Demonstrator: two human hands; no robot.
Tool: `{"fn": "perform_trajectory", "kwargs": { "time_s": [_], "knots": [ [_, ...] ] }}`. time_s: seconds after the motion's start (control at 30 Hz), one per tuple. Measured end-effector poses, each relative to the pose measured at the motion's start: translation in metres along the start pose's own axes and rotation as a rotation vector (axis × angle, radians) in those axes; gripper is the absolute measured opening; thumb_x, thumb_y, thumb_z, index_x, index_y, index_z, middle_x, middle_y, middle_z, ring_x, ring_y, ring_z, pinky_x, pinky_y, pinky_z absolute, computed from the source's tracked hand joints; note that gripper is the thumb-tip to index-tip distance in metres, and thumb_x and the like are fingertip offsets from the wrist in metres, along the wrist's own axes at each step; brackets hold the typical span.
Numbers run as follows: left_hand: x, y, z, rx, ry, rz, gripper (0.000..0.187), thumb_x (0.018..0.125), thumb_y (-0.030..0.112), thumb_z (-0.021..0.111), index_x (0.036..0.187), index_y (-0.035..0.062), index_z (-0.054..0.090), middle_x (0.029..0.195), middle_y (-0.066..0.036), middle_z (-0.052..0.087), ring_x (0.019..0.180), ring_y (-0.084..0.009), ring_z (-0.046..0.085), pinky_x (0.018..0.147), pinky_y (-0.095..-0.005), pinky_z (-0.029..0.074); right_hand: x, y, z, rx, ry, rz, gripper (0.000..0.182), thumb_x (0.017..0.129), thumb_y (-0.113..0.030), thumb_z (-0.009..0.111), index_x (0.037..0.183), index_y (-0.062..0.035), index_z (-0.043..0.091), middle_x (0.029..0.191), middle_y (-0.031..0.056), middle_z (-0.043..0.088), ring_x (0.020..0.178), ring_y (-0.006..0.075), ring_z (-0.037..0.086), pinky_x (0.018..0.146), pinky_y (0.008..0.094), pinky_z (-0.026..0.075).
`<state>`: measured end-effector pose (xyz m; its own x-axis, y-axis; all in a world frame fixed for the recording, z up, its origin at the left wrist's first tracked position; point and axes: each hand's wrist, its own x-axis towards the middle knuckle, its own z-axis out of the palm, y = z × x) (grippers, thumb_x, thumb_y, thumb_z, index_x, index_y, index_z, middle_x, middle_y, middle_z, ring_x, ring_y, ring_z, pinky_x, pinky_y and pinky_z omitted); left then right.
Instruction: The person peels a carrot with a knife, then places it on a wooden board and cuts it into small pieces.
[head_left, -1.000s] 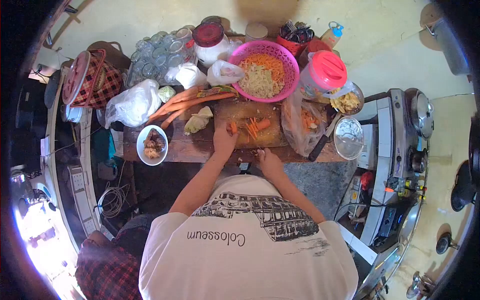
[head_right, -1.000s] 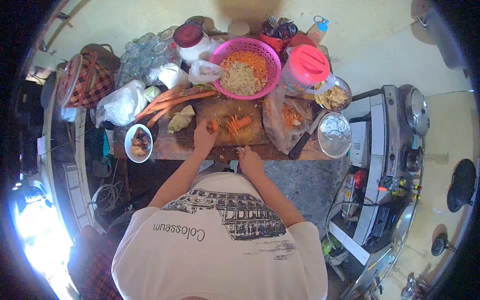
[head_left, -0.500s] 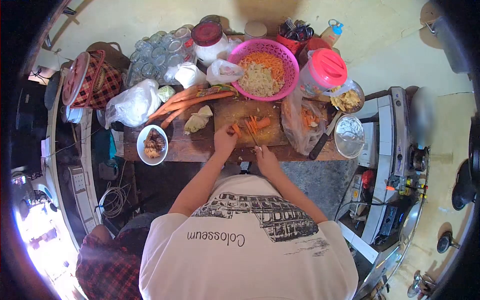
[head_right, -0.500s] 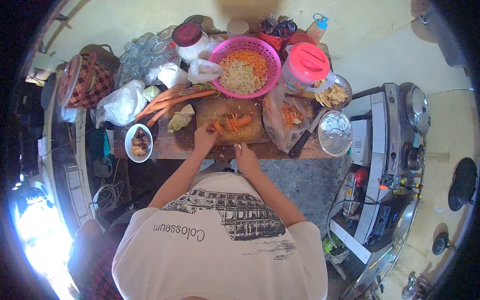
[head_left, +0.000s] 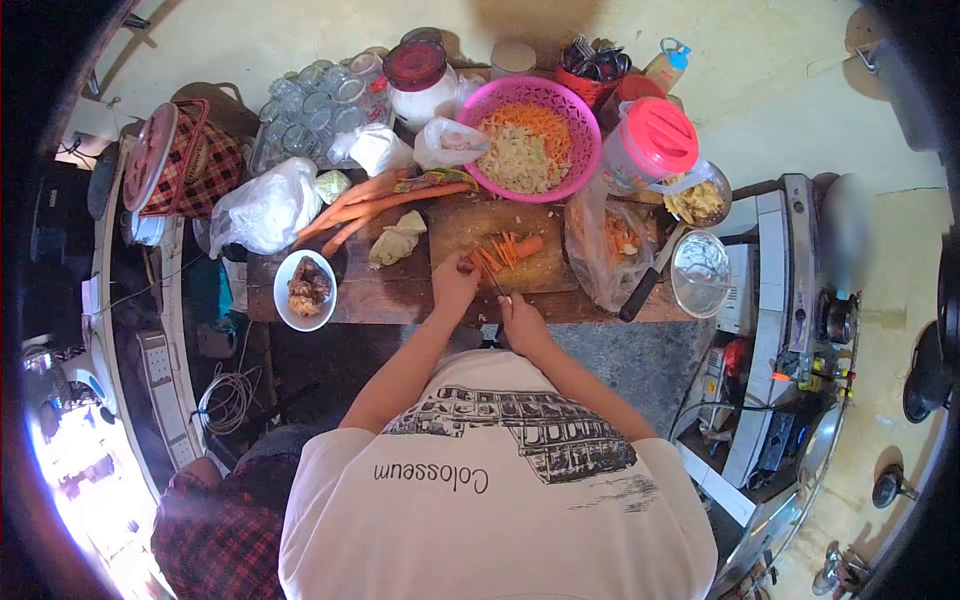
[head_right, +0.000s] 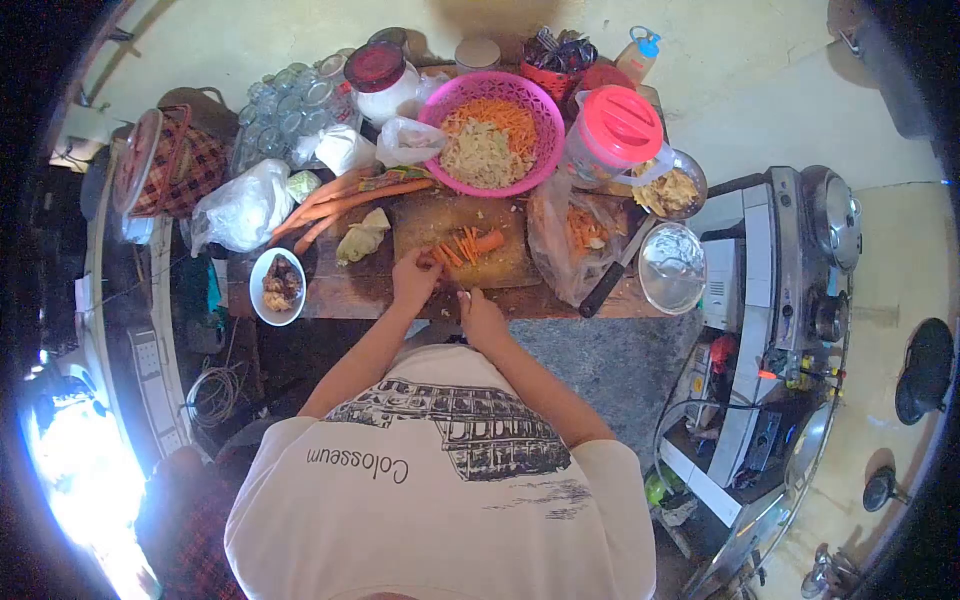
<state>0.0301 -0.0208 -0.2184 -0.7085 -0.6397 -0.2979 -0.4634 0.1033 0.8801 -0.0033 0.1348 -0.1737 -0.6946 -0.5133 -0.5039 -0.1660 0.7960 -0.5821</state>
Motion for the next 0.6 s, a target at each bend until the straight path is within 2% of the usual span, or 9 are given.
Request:
{"fn": "perform_trajectory", "kwargs": {
  "time_s": [0.07, 0.27, 0.37, 0.47, 0.6],
  "knots": [
    [-0.003, 0.008, -0.001, -0.037, -0.001, -0.033, 0.036, 0.079, 0.004, 0.066, 0.113, -0.0015, 0.057, 0.080, -0.009, 0.065, 0.062, -0.0140, 0.064, 0.051, -0.0262, 0.051, -0.001, -0.003, 0.000, -0.009, -0.001, 0.010, 0.044, 0.097, -0.038, 0.032, 0.100, 0.0025, 0.048, 0.084, 0.0316, 0.060, 0.082, 0.0475, 0.059, 0.073, 0.0548, 0.046],
    [0.000, 0.005, -0.006, 0.007, -0.040, 0.030, 0.035, 0.078, 0.000, 0.065, 0.112, -0.0015, 0.057, 0.079, -0.009, 0.065, 0.063, -0.0149, 0.064, 0.050, -0.0258, 0.051, 0.012, 0.006, 0.014, 0.033, 0.052, -0.059, 0.041, 0.097, -0.034, 0.034, 0.097, 0.0041, 0.048, 0.078, 0.0321, 0.059, 0.078, 0.0486, 0.058, 0.071, 0.0547, 0.045],
    [-0.001, 0.009, -0.005, -0.103, -0.030, -0.013, 0.032, 0.079, -0.001, 0.062, 0.111, -0.0010, 0.057, 0.079, -0.009, 0.065, 0.063, -0.0147, 0.064, 0.051, -0.0260, 0.051, 0.015, 0.005, 0.015, 0.013, 0.059, -0.049, 0.041, 0.097, -0.034, 0.034, 0.098, 0.0036, 0.048, 0.077, 0.0317, 0.059, 0.077, 0.0485, 0.058, 0.070, 0.0550, 0.045],
    [-0.004, 0.022, -0.009, -0.069, -0.016, -0.048, 0.030, 0.081, -0.002, 0.059, 0.111, -0.0010, 0.057, 0.079, -0.010, 0.065, 0.065, -0.0154, 0.066, 0.050, -0.0261, 0.051, 0.009, 0.002, 0.011, -0.025, 0.100, -0.050, 0.039, 0.097, -0.035, 0.034, 0.098, 0.0022, 0.048, 0.077, 0.0310, 0.060, 0.075, 0.0482, 0.058, 0.069, 0.0550, 0.045],
    [0.003, 0.006, -0.005, -0.160, -0.041, -0.114, 0.029, 0.081, -0.002, 0.058, 0.110, -0.0013, 0.058, 0.080, -0.010, 0.065, 0.066, -0.0167, 0.067, 0.049, -0.0263, 0.051, 0.002, 0.002, 0.004, -0.012, 0.124, -0.044, 0.038, 0.097, -0.035, 0.035, 0.097, 0.0006, 0.048, 0.075, 0.0303, 0.060, 0.074, 0.0479, 0.058, 0.066, 0.0549, 0.046]
  ]
}}
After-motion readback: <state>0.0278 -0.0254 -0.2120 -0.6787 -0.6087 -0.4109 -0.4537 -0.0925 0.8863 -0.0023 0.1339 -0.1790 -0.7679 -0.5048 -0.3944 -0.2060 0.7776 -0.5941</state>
